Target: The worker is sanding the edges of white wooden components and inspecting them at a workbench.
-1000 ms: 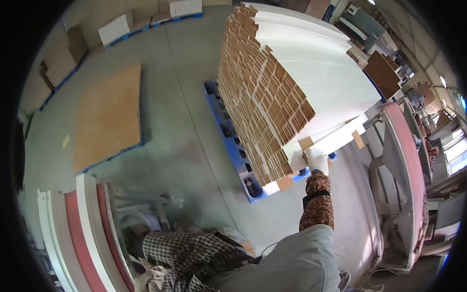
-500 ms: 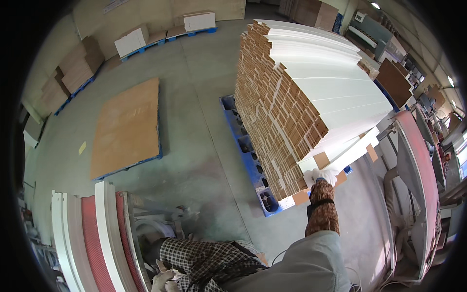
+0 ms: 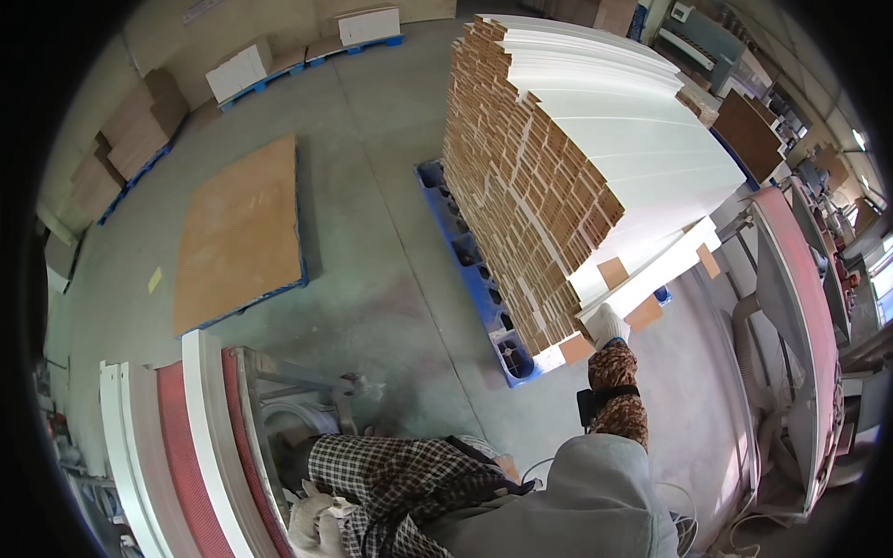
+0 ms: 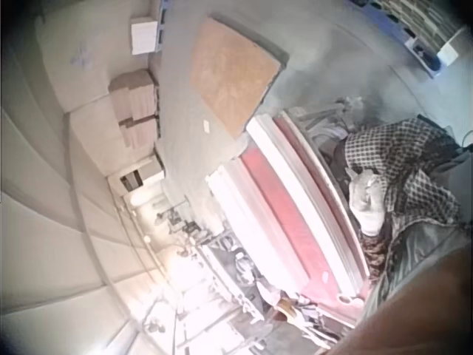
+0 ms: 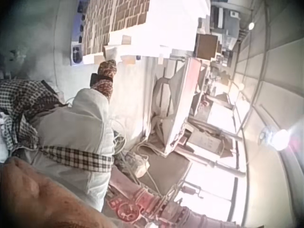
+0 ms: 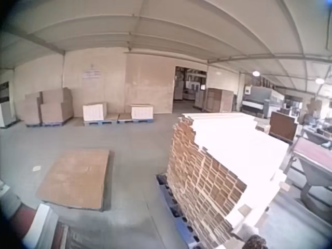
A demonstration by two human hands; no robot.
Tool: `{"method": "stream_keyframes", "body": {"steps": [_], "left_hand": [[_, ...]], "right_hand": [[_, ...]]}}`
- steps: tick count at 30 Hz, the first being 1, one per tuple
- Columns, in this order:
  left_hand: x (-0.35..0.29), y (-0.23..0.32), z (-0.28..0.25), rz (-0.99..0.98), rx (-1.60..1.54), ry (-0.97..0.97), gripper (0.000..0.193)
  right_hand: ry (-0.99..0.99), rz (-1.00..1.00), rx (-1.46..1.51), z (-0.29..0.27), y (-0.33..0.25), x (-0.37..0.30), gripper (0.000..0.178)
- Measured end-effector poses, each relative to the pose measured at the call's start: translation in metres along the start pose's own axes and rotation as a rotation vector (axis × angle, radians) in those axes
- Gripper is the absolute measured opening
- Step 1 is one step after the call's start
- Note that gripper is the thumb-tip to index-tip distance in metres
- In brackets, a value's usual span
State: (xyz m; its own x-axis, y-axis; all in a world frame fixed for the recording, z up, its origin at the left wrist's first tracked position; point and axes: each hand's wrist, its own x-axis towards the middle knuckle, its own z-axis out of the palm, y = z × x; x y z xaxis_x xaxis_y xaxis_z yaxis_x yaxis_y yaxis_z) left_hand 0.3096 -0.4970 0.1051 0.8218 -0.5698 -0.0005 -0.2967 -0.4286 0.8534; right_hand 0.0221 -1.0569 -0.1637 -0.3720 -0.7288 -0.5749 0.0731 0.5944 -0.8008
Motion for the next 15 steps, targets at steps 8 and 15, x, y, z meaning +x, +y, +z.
{"method": "stream_keyframes", "body": {"steps": [8, 15], "left_hand": [[0.004, 0.007, 0.008, 0.068, 0.033, 0.014, 0.02], [0.004, 0.005, 0.013, 0.012, -0.034, -0.12, 0.018]], "right_hand": [[-0.668, 0.239, 0.295, -0.026, 0.031, -0.083, 0.036], [-0.647, 0.104, 0.439, -0.046, 0.027, -0.064, 0.038]]}}
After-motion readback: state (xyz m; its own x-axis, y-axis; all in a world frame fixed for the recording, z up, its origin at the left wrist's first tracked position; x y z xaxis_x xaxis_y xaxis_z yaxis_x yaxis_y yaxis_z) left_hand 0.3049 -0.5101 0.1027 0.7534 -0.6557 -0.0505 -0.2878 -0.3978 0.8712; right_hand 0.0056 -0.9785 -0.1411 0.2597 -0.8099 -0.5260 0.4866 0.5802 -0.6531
